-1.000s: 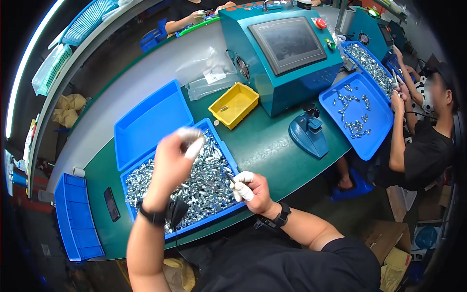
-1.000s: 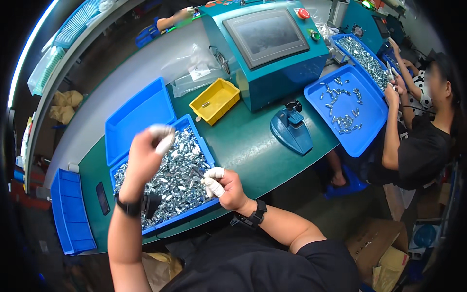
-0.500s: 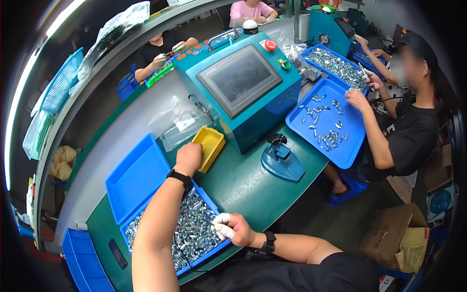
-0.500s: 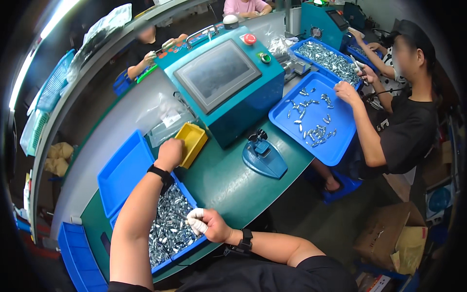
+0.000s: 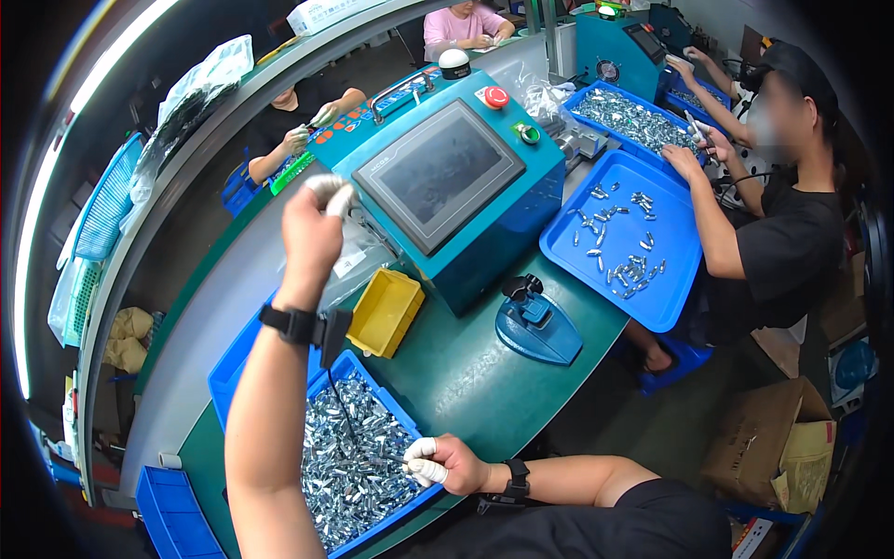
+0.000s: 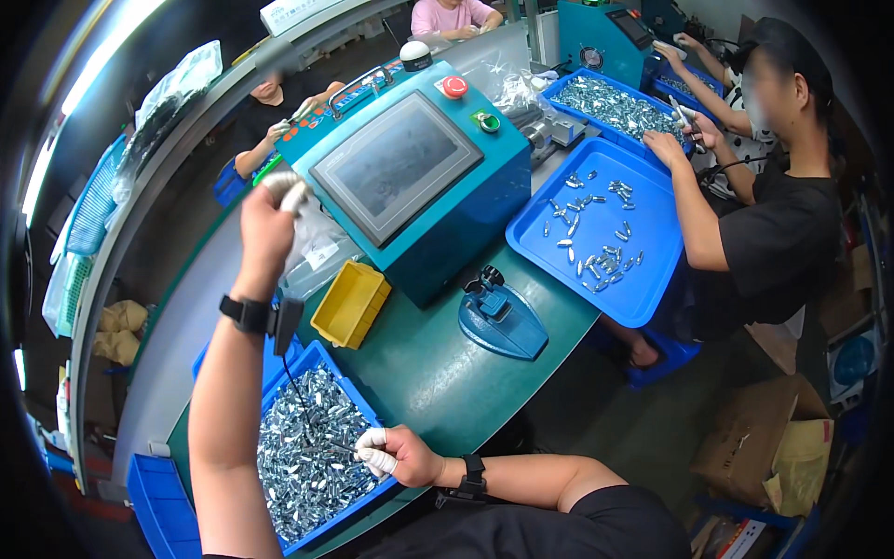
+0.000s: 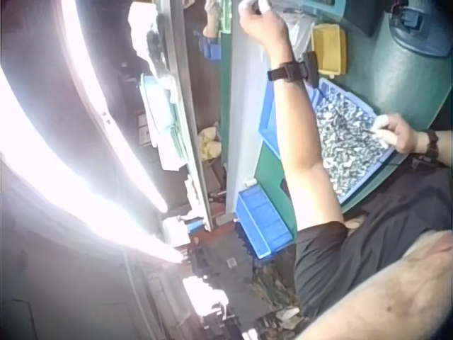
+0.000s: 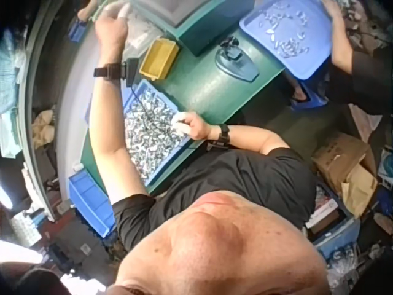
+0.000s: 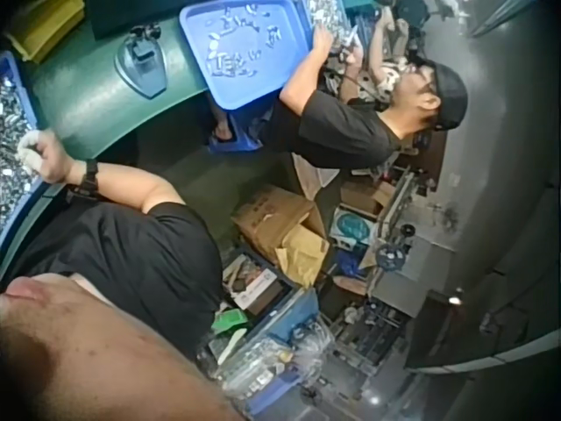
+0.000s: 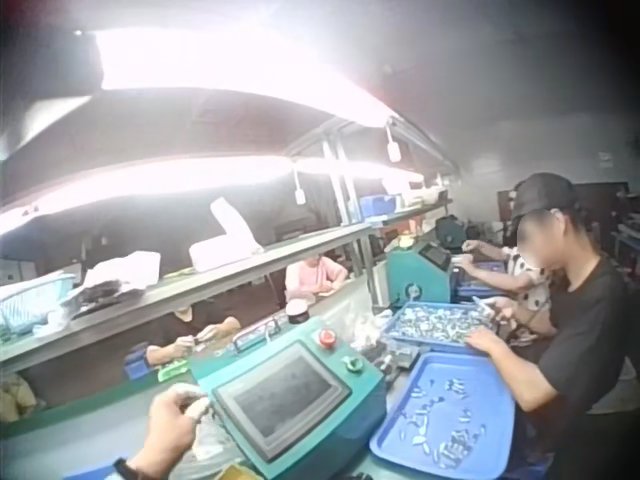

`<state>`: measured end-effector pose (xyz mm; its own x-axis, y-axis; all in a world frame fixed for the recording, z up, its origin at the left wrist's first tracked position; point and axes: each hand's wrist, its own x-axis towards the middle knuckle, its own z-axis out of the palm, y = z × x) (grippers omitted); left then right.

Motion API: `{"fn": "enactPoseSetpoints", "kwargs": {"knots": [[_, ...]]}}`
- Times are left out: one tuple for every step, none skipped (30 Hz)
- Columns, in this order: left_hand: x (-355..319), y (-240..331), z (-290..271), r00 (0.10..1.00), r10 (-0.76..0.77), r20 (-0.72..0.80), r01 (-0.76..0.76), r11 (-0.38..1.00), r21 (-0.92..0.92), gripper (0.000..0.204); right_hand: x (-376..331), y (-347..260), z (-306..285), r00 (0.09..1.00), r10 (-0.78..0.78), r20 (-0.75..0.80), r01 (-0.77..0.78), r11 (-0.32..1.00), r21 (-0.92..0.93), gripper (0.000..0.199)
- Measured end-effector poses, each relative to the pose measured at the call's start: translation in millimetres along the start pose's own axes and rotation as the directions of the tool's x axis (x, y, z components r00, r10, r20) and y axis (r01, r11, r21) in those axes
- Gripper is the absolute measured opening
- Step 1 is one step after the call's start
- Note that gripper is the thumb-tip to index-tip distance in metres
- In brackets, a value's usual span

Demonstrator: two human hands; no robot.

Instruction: Inspecting and sorting small metal clips using a handheld probe at a manual workstation.

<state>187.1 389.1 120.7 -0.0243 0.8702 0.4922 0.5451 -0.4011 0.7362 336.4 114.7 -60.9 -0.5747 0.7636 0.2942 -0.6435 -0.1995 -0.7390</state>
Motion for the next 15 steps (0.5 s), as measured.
{"fn": "enactPoseSetpoints", "kwargs": {"knots": [[18,3,2,0.994,0.088,-0.062,-0.085,0.995,0.046,0.017,1,-1,-2,1.000,-0.006,0.007,0.006,1.000,0.008,0.015],[37,2,4,0.994,0.089,-0.060,-0.086,0.995,0.049,0.017,2,-2,-4,1.000,-0.012,0.012,0.011,1.000,0.016,0.015],[55,3,8,0.991,0.091,-0.094,-0.085,0.994,0.065,0.017,1,-3,-6,1.000,-0.015,0.010,0.014,1.000,0.013,0.015],[68,4,12,0.987,0.093,-0.128,-0.083,0.993,0.081,0.017,0,-3,-7,1.000,-0.013,-0.007,0.013,0.999,0.029,0.014],[77,5,18,0.988,0.095,-0.126,-0.085,0.993,0.081,0.017,-1,-3,-9,1.000,-0.011,-0.023,0.012,0.999,0.047,0.014],[85,7,23,0.989,0.084,-0.126,-0.068,0.990,0.121,0.019,0,-3,-12,0.999,-0.009,-0.038,0.012,0.998,0.066,0.013],[92,8,27,0.989,0.073,-0.127,-0.052,0.986,0.161,0.022,0,-5,-15,0.999,-0.012,-0.037,0.014,0.998,0.066,0.013],[100,7,31,0.990,0.062,-0.128,-0.035,0.979,0.203,0.024,0,-9,-16,0.999,-0.007,-0.049,0.011,0.997,0.079,0.013],[106,7,33,0.990,0.064,-0.127,-0.037,0.978,0.208,0.024,0,-14,-18,0.998,-0.001,-0.060,0.007,0.996,0.093,0.013],[113,6,35,0.995,0.062,-0.079,-0.040,0.966,0.254,0.026,1,-16,-20,0.998,0.004,-0.069,0.003,0.994,0.108,0.014],[118,6,35,0.998,0.057,-0.032,-0.045,0.952,0.302,0.028,2,-17,-22,0.998,0.002,-0.064,0.005,0.994,0.113,0.014],[122,5,34,0.999,0.050,0.013,-0.051,0.935,0.350,0.030,3,-17,-24,0.997,0.016,-0.076,-0.004,0.988,0.157,0.014],[122,10,42,0.999,0.050,0.019,-0.054,0.937,0.344,0.030,1,-18,-30,0.994,0.031,-0.101,-0.012,0.981,0.191,0.015],[122,15,48,0.999,0.049,0.015,-0.051,0.922,0.383,0.031,0,-18,-35,0.991,0.048,-0.125,-0.018,0.974,0.227,0.015],[121,21,51,0.999,0.049,0.008,-0.048,0.903,0.426,0.031,0,-19,-38,0.991,0.046,-0.126,-0.016,0.973,0.229,0.015]]}}
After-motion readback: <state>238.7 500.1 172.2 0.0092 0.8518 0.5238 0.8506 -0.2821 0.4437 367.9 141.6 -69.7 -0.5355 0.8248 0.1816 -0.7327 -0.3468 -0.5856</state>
